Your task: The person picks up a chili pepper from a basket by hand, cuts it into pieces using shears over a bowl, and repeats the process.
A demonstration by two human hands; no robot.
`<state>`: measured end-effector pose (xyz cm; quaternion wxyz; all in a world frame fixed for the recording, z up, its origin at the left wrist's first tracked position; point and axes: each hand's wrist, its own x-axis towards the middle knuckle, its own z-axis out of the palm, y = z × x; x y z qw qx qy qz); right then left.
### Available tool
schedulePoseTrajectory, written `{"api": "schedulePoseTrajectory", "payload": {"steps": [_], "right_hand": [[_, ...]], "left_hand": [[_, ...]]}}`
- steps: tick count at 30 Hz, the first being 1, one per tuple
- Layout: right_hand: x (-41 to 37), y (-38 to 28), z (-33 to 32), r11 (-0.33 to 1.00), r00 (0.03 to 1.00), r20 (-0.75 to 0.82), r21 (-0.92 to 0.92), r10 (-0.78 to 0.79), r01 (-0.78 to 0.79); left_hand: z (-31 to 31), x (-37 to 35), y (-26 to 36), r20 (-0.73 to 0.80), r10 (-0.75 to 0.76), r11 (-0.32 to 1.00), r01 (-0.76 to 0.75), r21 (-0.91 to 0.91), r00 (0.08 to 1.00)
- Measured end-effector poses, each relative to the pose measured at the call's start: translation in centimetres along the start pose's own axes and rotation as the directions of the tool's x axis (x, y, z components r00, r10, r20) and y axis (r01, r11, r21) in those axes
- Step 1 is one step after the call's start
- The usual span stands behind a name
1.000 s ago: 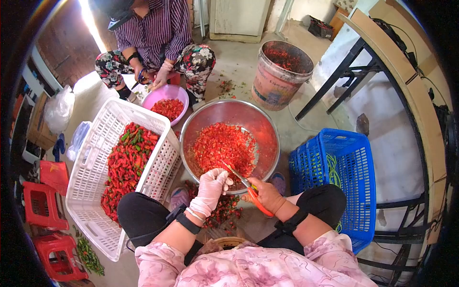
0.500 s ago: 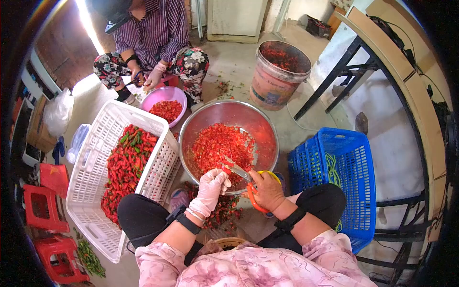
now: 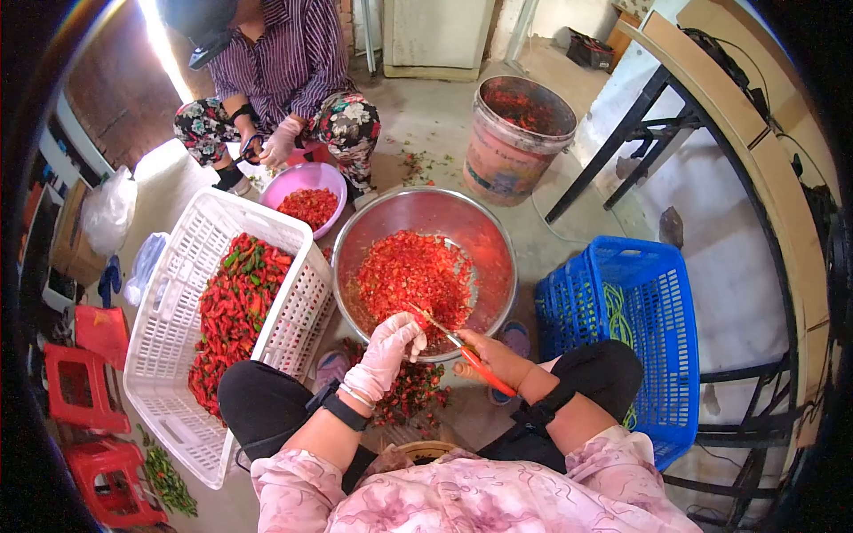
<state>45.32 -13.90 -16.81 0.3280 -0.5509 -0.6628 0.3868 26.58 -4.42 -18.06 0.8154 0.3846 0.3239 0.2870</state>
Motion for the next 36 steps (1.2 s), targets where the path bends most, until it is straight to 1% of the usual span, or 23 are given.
{"api": "schedulePoseTrajectory", "payload": {"steps": [1,3,4,6,8,9,10,11,12,13,14,15,17,18,19,21,23,25,27,31,33,34,36], "right_hand": [[-0.1,-0.4,-0.1,1.0,1.0,-0.002,0.002,0.001,-0.001],[-0.2,-1.4,-0.7,0.981,0.983,0.083,0.091,0.164,-0.172],[-0.2,-1.3,-0.7,0.981,0.983,0.083,0.091,0.165,-0.172],[-0.3,-0.9,-0.5,0.962,0.961,0.077,0.034,0.267,-0.27],[-0.3,-1.0,-0.3,0.955,0.955,0.068,0.053,0.288,-0.292],[-0.3,-1.1,-0.2,0.947,0.949,0.061,0.072,0.308,-0.312],[-0.5,-0.6,0.1,0.948,0.95,0.061,0.072,0.307,-0.311],[-0.6,0.2,0.4,0.913,0.947,0.064,0.251,0.316,-0.321],[-0.5,0.5,0.5,0.849,0.944,0.069,0.42,0.322,-0.32],[-0.5,0.8,0.4,0.85,0.945,0.069,0.42,0.319,-0.318],[-0.5,1.0,0.2,0.908,0.967,0.065,0.336,0.245,-0.252],[-0.5,1.1,0.1,0.951,0.983,0.067,0.25,0.169,-0.181],[-0.5,1.0,0.0,0.948,0.979,0.118,0.255,0.164,-0.19],[-0.5,0.7,-0.1,0.944,0.972,0.168,0.26,0.161,-0.202],[-0.6,0.4,-0.1,0.944,0.972,0.166,0.261,0.164,-0.204],[-0.5,-0.6,-0.3,0.862,0.949,0.252,0.422,0.187,-0.282],[-0.4,-2.0,-1.1,0.896,0.952,0.254,0.363,0.17,-0.256],[-0.3,-2.4,-1.3,0.927,0.954,0.258,0.299,0.151,-0.227],[-0.4,-2.3,-1.2,0.87,0.953,0.247,0.413,0.177,-0.269],[-0.7,-0.3,-0.3,0.886,0.973,0.181,0.414,0.143,-0.207],[-0.6,-0.4,-0.6,0.909,0.967,0.171,0.341,0.19,-0.239],[-0.6,-0.7,-0.7,0.91,0.967,0.172,0.339,0.189,-0.238],[-0.7,-1.6,-0.9,0.843,0.949,0.195,0.44,0.247,-0.31]], "left_hand": [[-0.3,0.1,-0.1,0.031,-0.033,0.999,0.032,0.014,0.999],[-0.4,0.2,-0.2,0.062,-0.066,0.998,0.064,0.027,0.996],[-0.3,0.1,0.0,0.033,-0.042,0.996,0.039,0.074,0.999],[-0.2,0.1,-0.1,0.007,-0.016,0.992,0.015,0.121,1.0],[-0.1,0.2,-0.4,-0.116,0.111,0.964,-0.078,0.255,0.987],[0.0,0.2,-0.2,-0.116,0.111,0.964,-0.079,0.255,0.987],[0.2,0.1,0.2,-0.158,0.092,0.979,-0.061,0.194,0.983],[0.2,0.1,0.5,-0.2,0.073,0.99,-0.047,0.131,0.977],[0.0,0.2,0.5,-0.201,0.077,0.99,-0.051,0.132,0.976],[-0.2,0.3,0.4,-0.145,0.073,0.997,-0.068,0.044,0.987],[-0.3,0.4,0.4,-0.086,0.074,0.996,-0.079,-0.046,0.993],[-0.2,0.4,0.4,-0.086,0.076,0.996,-0.08,-0.046,0.993],[-0.1,0.3,0.5,-0.038,0.039,0.99,-0.043,-0.131,0.999],[0.0,0.2,0.7,-0.036,0.036,0.991,-0.04,-0.13,0.999],[0.2,0.0,1.0,0.004,0.019,0.996,-0.019,-0.084,1.0],[0.2,0.1,1.0,0.043,-0.001,0.999,0.002,-0.038,0.999],[-0.3,0.3,0.8,0.112,0.026,0.999,-0.022,-0.031,0.993],[-0.5,0.3,0.8,0.101,0.0,1.0,0.002,-0.019,0.995],[-0.5,0.4,1.0,0.091,-0.025,1.0,0.026,-0.007,0.996],[-0.4,0.5,1.4,0.105,-0.04,0.999,0.04,0.002,0.994],[-0.5,0.5,1.4,0.109,-0.027,1.0,0.028,-0.007,0.994],[-0.4,0.5,1.4,0.067,-0.023,0.999,0.024,-0.021,0.997],[-0.3,0.3,1.4,0.025,-0.018,0.999,0.019,-0.037,1.0]]}}
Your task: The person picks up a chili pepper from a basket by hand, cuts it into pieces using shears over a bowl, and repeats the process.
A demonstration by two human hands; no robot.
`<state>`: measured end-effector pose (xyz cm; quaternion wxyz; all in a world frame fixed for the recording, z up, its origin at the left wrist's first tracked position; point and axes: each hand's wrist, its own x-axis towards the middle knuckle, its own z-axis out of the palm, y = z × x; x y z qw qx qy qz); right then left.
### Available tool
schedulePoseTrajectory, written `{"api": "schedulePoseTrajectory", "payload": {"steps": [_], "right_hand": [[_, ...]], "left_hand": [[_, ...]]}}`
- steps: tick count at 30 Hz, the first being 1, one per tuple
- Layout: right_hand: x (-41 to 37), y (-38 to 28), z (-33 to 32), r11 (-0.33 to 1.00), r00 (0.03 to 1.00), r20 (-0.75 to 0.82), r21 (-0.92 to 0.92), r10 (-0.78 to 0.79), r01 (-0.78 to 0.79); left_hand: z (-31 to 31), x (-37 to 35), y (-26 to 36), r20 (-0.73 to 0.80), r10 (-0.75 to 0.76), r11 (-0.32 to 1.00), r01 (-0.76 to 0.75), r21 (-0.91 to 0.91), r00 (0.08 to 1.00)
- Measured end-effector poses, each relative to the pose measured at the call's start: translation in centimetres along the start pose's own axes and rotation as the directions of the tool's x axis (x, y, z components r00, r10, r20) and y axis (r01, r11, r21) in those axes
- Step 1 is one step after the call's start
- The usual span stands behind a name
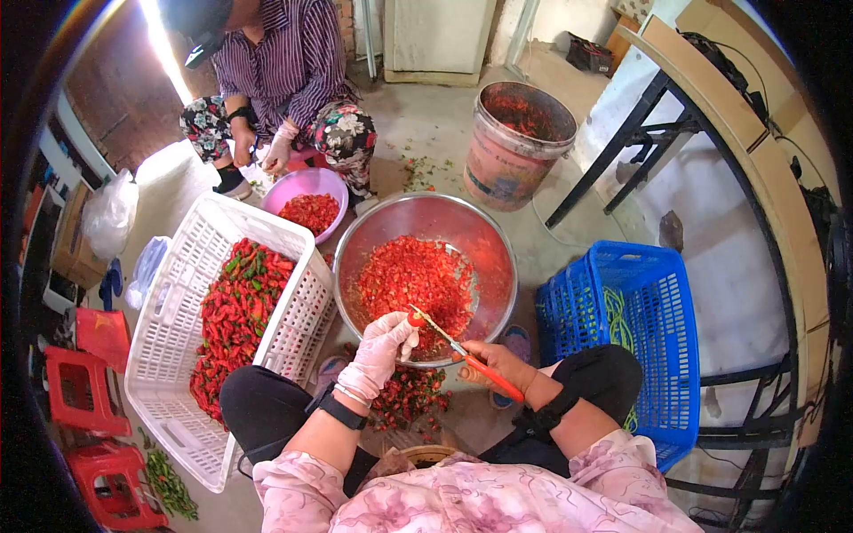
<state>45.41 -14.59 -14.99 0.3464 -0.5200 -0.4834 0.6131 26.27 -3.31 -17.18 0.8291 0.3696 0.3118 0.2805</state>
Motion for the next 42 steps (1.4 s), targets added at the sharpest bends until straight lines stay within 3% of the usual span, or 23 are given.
{"api": "schedulePoseTrajectory", "payload": {"steps": [2,7,9,10,12,13,15,19,25,28,31,33,36,38,42], "right_hand": [[-0.1,0.1,0.0,0.999,1.0,0.007,0.023,0.027,-0.027],[0.0,0.7,0.0,0.998,0.998,0.019,0.03,0.053,-0.053],[0.4,1.8,-0.1,0.985,0.984,-0.152,-0.153,-0.097,0.073],[0.5,1.8,-0.2,0.986,0.984,-0.151,-0.153,-0.096,0.073],[0.6,1.2,0.0,0.731,0.899,-0.149,-0.643,-0.411,0.228],[0.5,0.4,0.3,0.733,0.9,-0.151,-0.642,-0.409,0.225],[0.2,-0.9,1.0,0.659,0.959,-0.14,-0.749,-0.248,0.061],[0.6,-0.5,1.3,0.604,0.94,-0.161,-0.795,-0.303,0.059],[0.8,-0.5,1.2,0.706,0.928,-0.203,-0.703,-0.311,0.082],[0.8,0.2,0.7,0.714,0.955,-0.214,-0.701,-0.206,-0.003],[0.8,0.2,0.7,0.801,0.972,-0.227,-0.592,-0.066,-0.084],[0.9,0.3,0.7,0.755,0.912,-0.213,-0.64,-0.351,0.141],[0.7,-0.2,0.8,0.682,0.933,-0.175,-0.725,-0.315,0.094],[0.6,-0.3,1.0,0.662,0.934,-0.176,-0.745,-0.311,0.081],[0.6,-0.5,1.0,0.64,0.941,-0.169,-0.766,-0.294,0.063]], "left_hand": [[0.2,-0.1,0.1,-0.085,0.024,1.0,-0.023,0.013,0.996],[0.0,0.0,-0.1,-0.09,0.05,0.994,-0.058,-0.088,0.995],[0.1,0.0,-0.1,-0.078,0.052,0.991,-0.061,-0.118,0.996],[0.3,-0.1,-0.2,-0.112,0.066,0.996,-0.072,-0.048,0.991],[1.0,-0.5,0.1,-0.145,0.08,0.997,-0.078,0.023,0.986],[1.6,-0.8,0.4,-0.189,0.087,0.996,-0.079,0.05,0.978],[2.3,-0.8,0.2,-0.232,0.092,0.994,-0.077,0.077,0.968],[3.0,-0.9,-0.4,-0.266,0.121,0.99,-0.097,0.103,0.956],[3.2,-1.0,-0.6,-0.289,0.105,0.989,-0.069,0.132,0.952],[3.0,-0.9,-0.5,-0.327,0.111,0.987,-0.065,0.149,0.938],[2.6,-0.8,-0.3,-0.366,0.126,0.989,-0.088,0.118,0.922],[2.6,-0.8,-0.3,-0.371,0.135,0.99,-0.106,0.096,0.919],[2.7,-0.9,-0.6,-0.376,0.139,0.989,-0.109,0.1,0.916],[2.8,-0.8,-1.0,-0.36,0.228,0.96,-0.147,0.238,0.905],[3.1,-0.9,-0.8,-0.345,0.25,0.947,-0.155,0.28,0.905]]}}
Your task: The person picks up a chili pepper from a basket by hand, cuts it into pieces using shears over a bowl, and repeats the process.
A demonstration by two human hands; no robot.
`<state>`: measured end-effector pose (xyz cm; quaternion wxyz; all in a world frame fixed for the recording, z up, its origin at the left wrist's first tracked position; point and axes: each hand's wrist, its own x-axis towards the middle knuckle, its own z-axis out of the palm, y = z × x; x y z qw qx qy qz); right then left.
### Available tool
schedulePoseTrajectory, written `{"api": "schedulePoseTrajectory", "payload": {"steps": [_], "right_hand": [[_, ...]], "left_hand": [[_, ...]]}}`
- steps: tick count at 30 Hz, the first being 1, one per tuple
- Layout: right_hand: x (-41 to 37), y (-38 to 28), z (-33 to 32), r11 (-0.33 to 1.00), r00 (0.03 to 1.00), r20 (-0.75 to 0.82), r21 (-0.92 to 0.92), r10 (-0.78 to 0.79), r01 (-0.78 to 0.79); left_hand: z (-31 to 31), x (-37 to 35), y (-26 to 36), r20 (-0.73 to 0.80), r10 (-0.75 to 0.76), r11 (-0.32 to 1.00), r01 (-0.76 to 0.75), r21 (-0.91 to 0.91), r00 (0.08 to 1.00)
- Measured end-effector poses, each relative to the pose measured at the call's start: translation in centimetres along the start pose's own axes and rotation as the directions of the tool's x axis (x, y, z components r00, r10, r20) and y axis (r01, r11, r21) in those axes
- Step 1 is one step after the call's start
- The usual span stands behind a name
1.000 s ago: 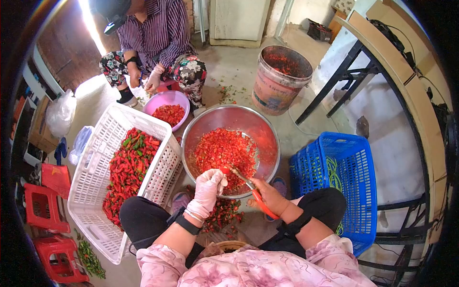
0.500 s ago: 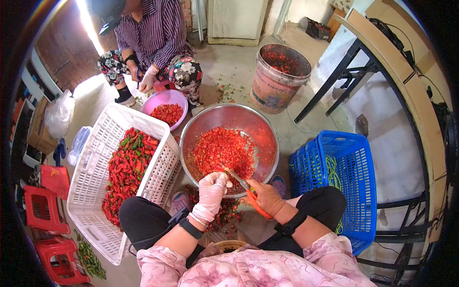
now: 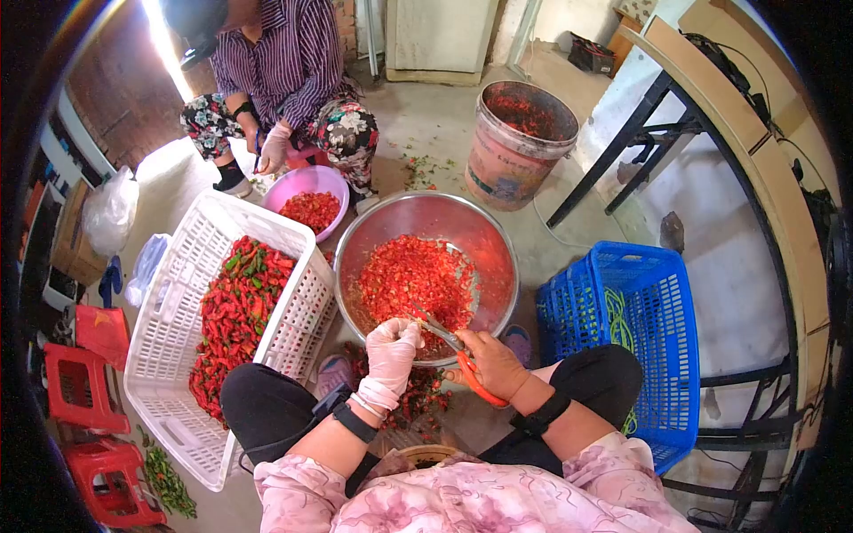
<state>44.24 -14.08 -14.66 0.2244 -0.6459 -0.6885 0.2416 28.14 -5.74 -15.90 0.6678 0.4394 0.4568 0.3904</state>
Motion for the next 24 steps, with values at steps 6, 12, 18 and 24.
{"api": "schedulePoseTrajectory", "payload": {"steps": [6,12,18,24], "right_hand": [[-0.2,0.1,0.4,0.999,1.0,-0.002,-0.048,0.016,-0.016],[-0.1,0.2,0.3,0.998,0.999,0.027,0.039,0.041,-0.042],[-0.2,1.3,1.0,0.98,0.985,0.104,0.131,0.134,-0.147],[-0.4,2.3,1.0,0.882,0.986,0.122,0.445,0.115,-0.158]], "left_hand": [[-0.4,0.7,-0.9,-0.033,0.02,0.985,-0.014,0.171,0.999],[-0.1,0.5,-0.4,-0.013,0.013,0.998,-0.012,0.062,1.0],[-0.4,0.6,0.1,0.034,-0.068,0.997,0.067,0.026,0.997],[-1.1,0.9,-0.7,0.072,-0.113,0.981,0.123,-0.147,0.991]]}}
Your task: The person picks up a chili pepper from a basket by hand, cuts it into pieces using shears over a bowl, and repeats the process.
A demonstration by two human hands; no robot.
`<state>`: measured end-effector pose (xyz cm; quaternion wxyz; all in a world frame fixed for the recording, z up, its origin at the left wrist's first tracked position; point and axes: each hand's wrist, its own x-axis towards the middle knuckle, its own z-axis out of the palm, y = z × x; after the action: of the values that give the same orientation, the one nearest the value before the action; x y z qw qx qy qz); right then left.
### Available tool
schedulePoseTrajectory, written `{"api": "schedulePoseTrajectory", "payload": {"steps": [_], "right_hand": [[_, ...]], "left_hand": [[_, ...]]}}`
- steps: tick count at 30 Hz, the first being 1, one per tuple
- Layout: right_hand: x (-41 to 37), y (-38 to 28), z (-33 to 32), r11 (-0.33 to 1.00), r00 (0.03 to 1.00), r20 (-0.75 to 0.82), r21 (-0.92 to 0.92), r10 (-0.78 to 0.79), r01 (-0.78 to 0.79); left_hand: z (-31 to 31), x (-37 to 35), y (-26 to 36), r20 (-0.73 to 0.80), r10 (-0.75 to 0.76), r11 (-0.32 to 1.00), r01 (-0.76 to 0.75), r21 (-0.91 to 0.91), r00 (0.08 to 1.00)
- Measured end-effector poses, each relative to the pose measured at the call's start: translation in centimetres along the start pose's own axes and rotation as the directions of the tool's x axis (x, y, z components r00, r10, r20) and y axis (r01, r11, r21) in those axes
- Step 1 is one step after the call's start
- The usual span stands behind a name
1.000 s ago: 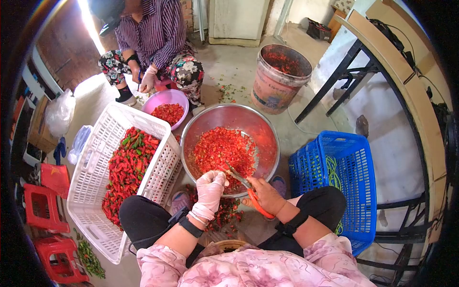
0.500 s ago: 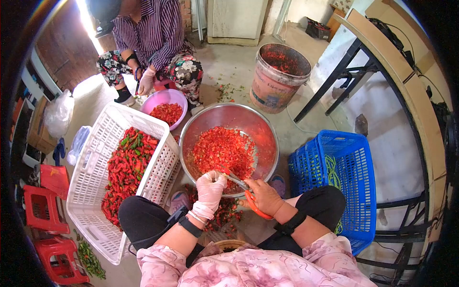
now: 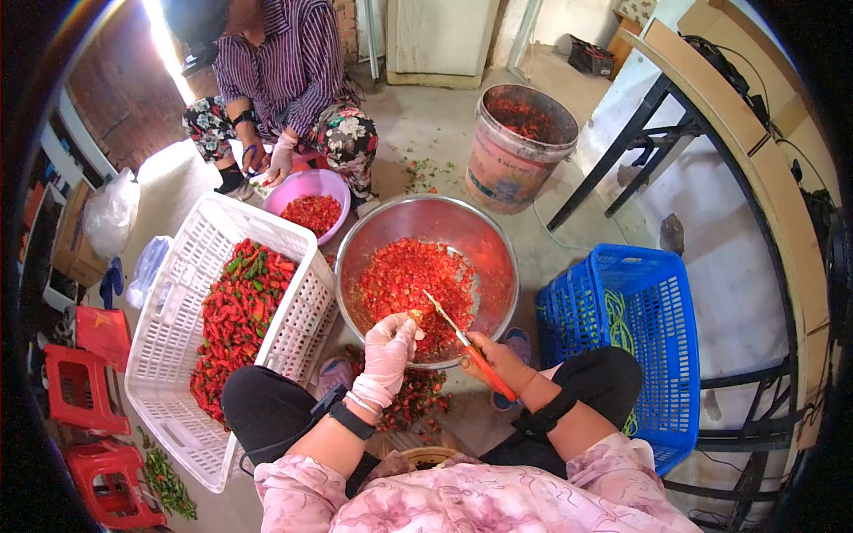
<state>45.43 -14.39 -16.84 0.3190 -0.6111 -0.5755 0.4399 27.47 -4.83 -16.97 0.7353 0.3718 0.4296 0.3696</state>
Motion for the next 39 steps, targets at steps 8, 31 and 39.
{"api": "schedulePoseTrajectory", "payload": {"steps": [8,31,39], "right_hand": [[0.1,-0.6,0.8,0.985,0.983,0.183,0.174,-0.029,-0.004],[0.2,-1.3,-0.1,0.93,0.983,-0.054,-0.337,-0.176,0.148],[0.2,-1.2,0.2,0.831,0.964,-0.093,-0.532,-0.249,0.163]], "left_hand": [[0.2,-0.1,-0.3,0.06,0.085,0.996,-0.086,0.01,0.995],[-0.6,0.3,-0.1,0.154,-0.176,0.94,0.213,-0.267,0.972],[-0.4,0.0,-0.2,0.066,-0.129,0.98,0.137,-0.144,0.99]]}}
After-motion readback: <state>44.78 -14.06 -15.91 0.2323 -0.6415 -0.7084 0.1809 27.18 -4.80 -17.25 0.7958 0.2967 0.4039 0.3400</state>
